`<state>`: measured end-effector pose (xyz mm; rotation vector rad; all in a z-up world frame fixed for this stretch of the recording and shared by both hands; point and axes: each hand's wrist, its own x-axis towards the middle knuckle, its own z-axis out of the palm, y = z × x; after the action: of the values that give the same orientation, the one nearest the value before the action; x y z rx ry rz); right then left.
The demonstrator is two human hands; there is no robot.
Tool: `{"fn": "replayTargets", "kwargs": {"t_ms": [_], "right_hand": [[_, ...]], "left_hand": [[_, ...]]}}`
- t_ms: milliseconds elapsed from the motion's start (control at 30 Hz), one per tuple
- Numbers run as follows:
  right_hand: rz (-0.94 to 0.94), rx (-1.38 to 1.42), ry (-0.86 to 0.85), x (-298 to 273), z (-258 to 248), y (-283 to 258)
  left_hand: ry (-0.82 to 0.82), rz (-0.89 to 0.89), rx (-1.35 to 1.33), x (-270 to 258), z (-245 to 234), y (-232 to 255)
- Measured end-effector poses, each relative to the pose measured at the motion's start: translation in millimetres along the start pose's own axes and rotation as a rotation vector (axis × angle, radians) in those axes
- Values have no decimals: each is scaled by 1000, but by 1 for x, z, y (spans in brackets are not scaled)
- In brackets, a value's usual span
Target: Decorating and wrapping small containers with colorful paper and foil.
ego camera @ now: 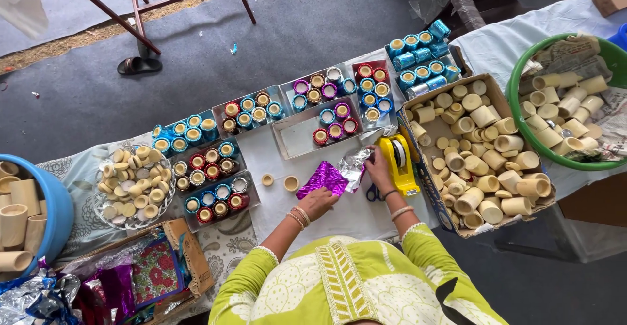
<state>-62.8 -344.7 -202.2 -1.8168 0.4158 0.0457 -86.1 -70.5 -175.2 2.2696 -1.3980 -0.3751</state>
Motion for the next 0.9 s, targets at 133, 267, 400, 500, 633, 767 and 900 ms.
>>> {"fn": "replayTargets", "kwargs": {"t_ms": [133,267,400,500,633,767,900], "right_hand": [[-46,-296,58,0,-4,-22],[-312,-450,102,-11,-7,-21],[-262,-704,90,-52,-12,-53],[-283,-880,106,-83,-10,-23],[-342,-984,130,-111,-2,1],[-147,-1035,37,-118,-1,-16],[2,-894,-24,-122,-7,-8]], "left_hand": [[-125,-89,-55,9,-27,8],[-20,-90,34,36,-1,-9],[35,-15,204,68,32,-32],[-106,-79,233,80,30,-30],[-181,-150,175,90,25,-30],[-178,-177,125,99,32,-31],[-153,-190,110,109,48,-33]]}}
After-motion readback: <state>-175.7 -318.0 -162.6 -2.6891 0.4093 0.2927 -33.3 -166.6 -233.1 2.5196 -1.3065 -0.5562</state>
